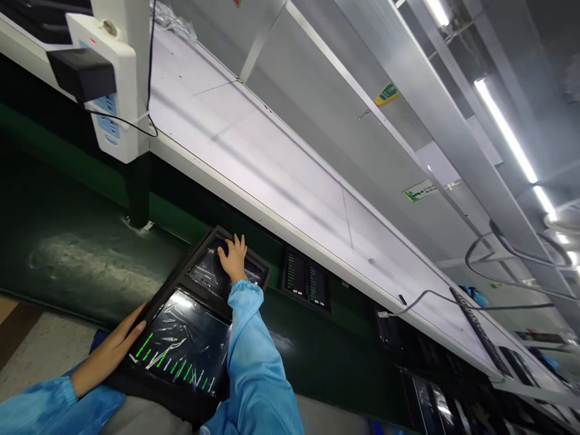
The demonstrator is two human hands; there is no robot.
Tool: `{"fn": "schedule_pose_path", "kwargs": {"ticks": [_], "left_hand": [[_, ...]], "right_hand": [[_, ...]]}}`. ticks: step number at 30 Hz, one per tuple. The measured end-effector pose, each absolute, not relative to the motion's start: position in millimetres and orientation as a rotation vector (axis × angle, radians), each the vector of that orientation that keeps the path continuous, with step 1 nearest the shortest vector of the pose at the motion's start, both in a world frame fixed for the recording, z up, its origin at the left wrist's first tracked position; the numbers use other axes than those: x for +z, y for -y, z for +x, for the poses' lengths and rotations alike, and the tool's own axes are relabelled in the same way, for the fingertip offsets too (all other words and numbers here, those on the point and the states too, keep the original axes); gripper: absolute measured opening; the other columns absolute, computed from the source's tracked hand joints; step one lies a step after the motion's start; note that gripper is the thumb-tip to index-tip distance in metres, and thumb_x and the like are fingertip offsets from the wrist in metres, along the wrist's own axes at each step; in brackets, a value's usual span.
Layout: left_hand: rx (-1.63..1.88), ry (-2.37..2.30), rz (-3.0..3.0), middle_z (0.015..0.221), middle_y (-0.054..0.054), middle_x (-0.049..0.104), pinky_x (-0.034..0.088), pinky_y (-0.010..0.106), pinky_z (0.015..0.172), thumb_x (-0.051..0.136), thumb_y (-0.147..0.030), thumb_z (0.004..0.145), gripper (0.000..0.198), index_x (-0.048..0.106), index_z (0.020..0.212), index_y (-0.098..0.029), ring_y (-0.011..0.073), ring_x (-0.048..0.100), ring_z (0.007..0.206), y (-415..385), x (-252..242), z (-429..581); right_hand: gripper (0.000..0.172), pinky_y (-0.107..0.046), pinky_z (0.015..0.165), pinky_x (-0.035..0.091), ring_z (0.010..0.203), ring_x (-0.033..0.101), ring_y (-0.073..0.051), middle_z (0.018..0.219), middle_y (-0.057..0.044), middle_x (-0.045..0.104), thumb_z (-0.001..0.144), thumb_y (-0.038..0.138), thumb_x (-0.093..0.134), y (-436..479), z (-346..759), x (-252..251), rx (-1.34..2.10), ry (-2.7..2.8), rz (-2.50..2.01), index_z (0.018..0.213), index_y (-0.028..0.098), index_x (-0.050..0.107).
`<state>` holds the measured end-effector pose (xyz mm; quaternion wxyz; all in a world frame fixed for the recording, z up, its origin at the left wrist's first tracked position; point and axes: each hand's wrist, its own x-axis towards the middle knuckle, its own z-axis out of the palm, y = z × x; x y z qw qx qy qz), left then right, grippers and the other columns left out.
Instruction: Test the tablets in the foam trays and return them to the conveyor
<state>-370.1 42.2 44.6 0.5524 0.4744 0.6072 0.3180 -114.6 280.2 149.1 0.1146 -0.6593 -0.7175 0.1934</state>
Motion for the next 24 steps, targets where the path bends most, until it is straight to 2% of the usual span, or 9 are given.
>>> {"fn": "schedule_pose_path", "kwargs": {"ticks": [4, 10, 17, 20, 24], "left_hand": [[0.752, -1.399, 1.125, 0.157, 0.005, 0.046, 0.02, 0.039, 0.125, 0.037, -0.056, 0.101, 0.059, 0.046, 0.147, -0.021, 0.0247, 0.038, 0.148, -44.6, 62.3, -373.0], [0.753, -1.463, 1.149, 0.154, 0.01, 0.049, 0.023, 0.04, 0.125, 0.037, -0.053, 0.1, 0.06, 0.048, 0.145, -0.014, 0.0262, 0.041, 0.145, -45.8, 72.8, -365.4], [0.776, -1.488, 1.134, 0.152, 0.008, 0.052, 0.026, 0.042, 0.124, 0.038, -0.055, 0.099, 0.058, 0.05, 0.143, -0.018, 0.0268, 0.045, 0.143, -46.6, 75.2, -354.8], [0.78, -1.489, 1.128, 0.152, 0.009, 0.051, 0.026, 0.04, 0.124, 0.037, -0.057, 0.099, 0.06, 0.05, 0.143, -0.018, 0.0264, 0.044, 0.144, -48.7, 73.1, -349.5], [0.802, -1.556, 1.162, 0.15, 0.009, 0.053, 0.026, 0.044, 0.125, 0.036, -0.057, 0.1, 0.058, 0.051, 0.141, -0.019, 0.0275, 0.045, 0.143, -46.8, 71.9, -349.2]], "right_hand": [[0.036, -0.063, 0.124, 0.008, 0.158, 0.005, -0.034, 0.165, -0.013, 0.03, 0.095, 0.033, 0.057, -296.5, -123.0, 141.8, 0.607, 2.103, -1.974, 0.127, 0.016, 0.062], [0.035, -0.061, 0.124, 0.004, 0.157, 0.006, -0.034, 0.166, -0.013, 0.028, 0.096, 0.031, 0.056, -305.7, -124.3, 133.2, 0.614, 2.114, -1.968, 0.126, 0.013, 0.061], [0.032, -0.06, 0.124, 0.005, 0.157, 0.008, -0.033, 0.166, -0.012, 0.028, 0.096, 0.033, 0.056, -311.8, -124.5, 127.3, 0.62, 2.108, -1.954, 0.122, 0.017, 0.062], [0.032, -0.058, 0.124, 0.012, 0.156, 0.015, -0.033, 0.164, -0.011, 0.034, 0.093, 0.033, 0.058, -313.4, -119.2, 130.2, 0.676, 2.003, -1.856, 0.121, 0.018, 0.065], [0.039, -0.052, 0.121, 0.025, 0.154, 0.024, -0.028, 0.158, -0.014, 0.043, 0.099, 0.031, 0.038, -294.4, -90.6, 141.0, 0.57, 1.774, -1.815, 0.127, 0.018, 0.061]]}}
